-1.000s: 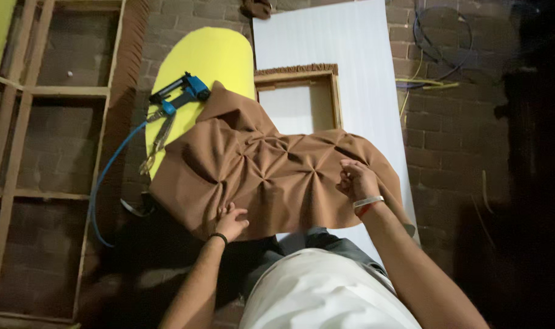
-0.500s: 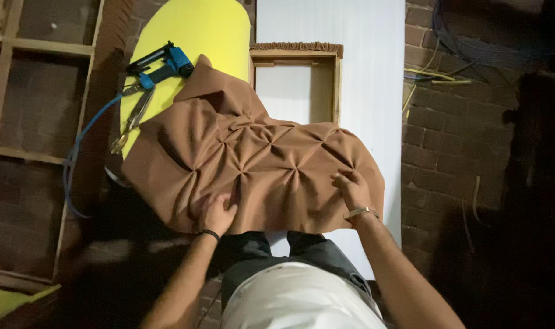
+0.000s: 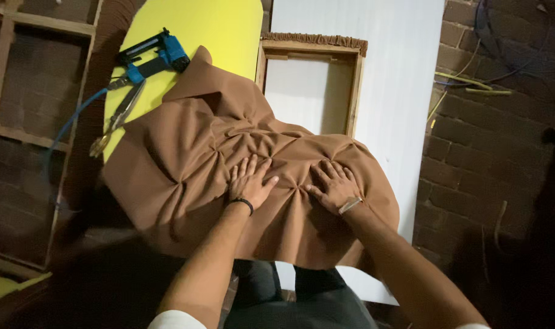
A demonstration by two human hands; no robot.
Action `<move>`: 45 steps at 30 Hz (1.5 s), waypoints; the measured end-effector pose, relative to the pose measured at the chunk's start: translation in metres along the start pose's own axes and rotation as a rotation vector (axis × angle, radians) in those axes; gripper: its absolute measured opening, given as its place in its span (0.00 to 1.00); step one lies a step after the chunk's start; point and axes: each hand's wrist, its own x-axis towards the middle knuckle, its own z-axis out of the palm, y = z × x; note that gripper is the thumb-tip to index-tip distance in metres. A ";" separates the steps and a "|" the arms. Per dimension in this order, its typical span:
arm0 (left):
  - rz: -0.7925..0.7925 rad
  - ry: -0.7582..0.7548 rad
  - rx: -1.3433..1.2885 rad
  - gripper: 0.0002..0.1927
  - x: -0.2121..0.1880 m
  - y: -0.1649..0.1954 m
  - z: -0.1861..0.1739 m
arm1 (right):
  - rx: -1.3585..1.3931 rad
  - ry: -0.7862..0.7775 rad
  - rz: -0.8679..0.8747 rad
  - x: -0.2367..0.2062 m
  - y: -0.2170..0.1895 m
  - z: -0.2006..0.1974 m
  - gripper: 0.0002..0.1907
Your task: The person uses a pneumatic staple gun to attach brown fabric to a wooden chair frame with yellow foam. They then use a knife to trim excess fabric and finally drape a large piece of brown fabric over the chair seat.
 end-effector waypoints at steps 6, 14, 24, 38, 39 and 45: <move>-0.023 -0.047 0.001 0.38 0.043 0.003 0.000 | -0.043 0.125 -0.003 0.003 0.010 0.026 0.41; 0.010 0.203 0.094 0.37 0.057 0.004 0.024 | 0.164 0.499 -0.114 -0.005 0.016 0.042 0.28; 0.026 0.287 0.046 0.36 0.059 0.001 0.030 | 0.207 0.531 -0.118 -0.011 0.011 0.036 0.24; 0.038 0.318 0.027 0.35 0.052 0.008 0.021 | 0.216 0.564 -0.141 -0.014 0.011 0.034 0.23; 0.032 0.318 0.022 0.35 0.051 0.008 0.020 | 0.203 0.573 -0.131 -0.014 0.011 0.034 0.23; 0.034 0.329 0.035 0.35 0.052 0.009 0.019 | 0.197 0.574 -0.131 -0.012 0.012 0.034 0.22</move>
